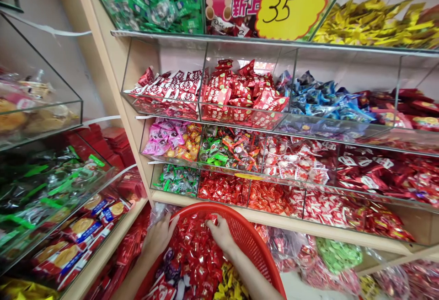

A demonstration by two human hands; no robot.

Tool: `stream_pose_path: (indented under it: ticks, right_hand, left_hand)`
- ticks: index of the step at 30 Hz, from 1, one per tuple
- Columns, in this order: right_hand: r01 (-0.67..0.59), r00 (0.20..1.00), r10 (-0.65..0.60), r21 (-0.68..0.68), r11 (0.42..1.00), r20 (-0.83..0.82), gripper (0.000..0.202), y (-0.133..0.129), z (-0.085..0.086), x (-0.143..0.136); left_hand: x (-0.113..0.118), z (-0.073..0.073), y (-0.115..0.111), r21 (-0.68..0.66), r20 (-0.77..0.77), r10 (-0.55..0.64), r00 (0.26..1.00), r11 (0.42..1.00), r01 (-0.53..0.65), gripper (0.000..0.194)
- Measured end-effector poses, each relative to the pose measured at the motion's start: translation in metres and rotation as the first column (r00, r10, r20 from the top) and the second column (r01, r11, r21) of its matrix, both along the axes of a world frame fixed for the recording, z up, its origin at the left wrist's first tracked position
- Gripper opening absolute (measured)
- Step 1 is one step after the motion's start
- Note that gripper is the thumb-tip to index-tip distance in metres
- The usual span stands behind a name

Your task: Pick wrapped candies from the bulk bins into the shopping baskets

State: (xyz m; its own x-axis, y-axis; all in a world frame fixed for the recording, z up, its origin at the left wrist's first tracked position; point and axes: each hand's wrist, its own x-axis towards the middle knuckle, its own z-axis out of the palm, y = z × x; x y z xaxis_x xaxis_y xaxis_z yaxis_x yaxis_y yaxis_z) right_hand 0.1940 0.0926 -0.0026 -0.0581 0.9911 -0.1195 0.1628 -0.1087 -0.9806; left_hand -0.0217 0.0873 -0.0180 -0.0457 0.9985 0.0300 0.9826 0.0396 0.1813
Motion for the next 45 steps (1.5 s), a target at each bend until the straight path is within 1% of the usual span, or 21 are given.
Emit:
stream_pose_path:
  ticks: [2, 5, 7, 9, 12, 13, 16, 20, 24, 27, 29, 32, 35, 39, 45]
  right_hand:
    - [-0.005, 1.0, 0.004, -0.012, 1.0, -0.018, 0.023, -0.002, -0.001, 0.002]
    - [-0.02, 1.0, 0.02, 0.031, 0.999, 0.02, 0.022, -0.004, -0.006, 0.002]
    - [-0.061, 0.996, 0.055, 0.082, 0.995, 0.067, 0.02, -0.005, -0.01, 0.002]
    - [-0.13, 0.985, 0.121, 0.076, 0.989, 0.122, 0.019, -0.008, -0.013, 0.001]
    - [-0.212, 0.954, 0.206, 0.004, 0.977, 0.216, 0.021, -0.015, -0.015, -0.002]
    - [-0.219, 0.943, 0.211, 0.005, 0.976, 0.257, 0.022, -0.017, -0.015, -0.003]
    - [-0.221, 0.903, 0.179, 0.064, 0.973, 0.391, 0.024, -0.025, -0.012, -0.005]
    - [-0.252, 0.849, 0.206, 0.029, 0.967, 0.487, 0.027, -0.033, -0.01, -0.007]
    - [-0.245, 0.843, 0.185, 0.054, 0.968, 0.506, 0.032, -0.036, -0.018, -0.008]
    - [-0.247, 0.838, 0.171, 0.082, 0.965, 0.518, 0.044, -0.039, -0.027, -0.008]
    - [-0.237, 0.824, 0.163, 0.07, 0.969, 0.542, 0.051, -0.041, -0.031, -0.009]
    - [-0.21, 0.789, 0.148, 0.036, 0.977, 0.596, 0.057, -0.044, -0.034, -0.013]
    - [-0.205, 0.776, 0.131, 0.051, 0.977, 0.617, 0.057, -0.046, -0.036, -0.017]
    - [-0.225, 0.815, 0.116, 0.125, 0.966, 0.568, 0.051, -0.047, -0.038, -0.02]
    - [-0.204, 0.845, 0.101, 0.141, 0.969, 0.526, 0.046, -0.047, -0.037, -0.02]
  left_hand:
    - [0.0, 0.0, 0.0, -0.002, 0.001, 0.0, 1.0, 1.0, 0.0, 0.065]
    - [0.001, 0.001, 0.0, -0.013, 0.009, 0.005, 1.0, 1.0, -0.005, 0.065]
    - [0.001, 0.002, -0.001, -0.019, 0.012, 0.005, 1.0, 1.0, -0.005, 0.065]
    - [0.001, 0.003, -0.002, -0.02, 0.016, 0.006, 1.0, 1.0, -0.005, 0.065]
    - [0.001, 0.005, -0.002, -0.029, 0.02, 0.013, 1.0, 1.0, -0.013, 0.063]
    - [0.001, 0.005, -0.002, -0.032, 0.021, 0.013, 1.0, 0.999, -0.013, 0.062]
    - [0.002, 0.005, -0.002, -0.04, 0.012, 0.016, 1.0, 0.999, -0.016, 0.062]
    - [0.002, 0.005, -0.002, -0.043, -0.015, 0.018, 1.0, 0.999, -0.018, 0.062]
    - [0.001, 0.004, -0.001, -0.035, -0.012, 0.003, 1.0, 0.999, -0.003, 0.062]
    - [0.001, 0.002, -0.001, -0.026, -0.012, 0.002, 1.0, 1.0, -0.003, 0.062]
    - [0.001, 0.002, -0.001, -0.031, -0.013, 0.008, 1.0, 0.999, -0.008, 0.062]
    - [0.001, 0.004, -0.001, -0.038, -0.009, 0.011, 1.0, 0.999, -0.011, 0.062]
    - [0.002, 0.005, -0.001, -0.039, -0.009, 0.016, 1.0, 0.999, -0.017, 0.062]
    - [0.002, 0.004, -0.001, -0.027, -0.009, 0.005, 1.0, 1.0, -0.005, 0.063]
    - [0.002, 0.004, -0.001, -0.012, 0.0, 0.004, 1.0, 1.0, -0.004, 0.061]
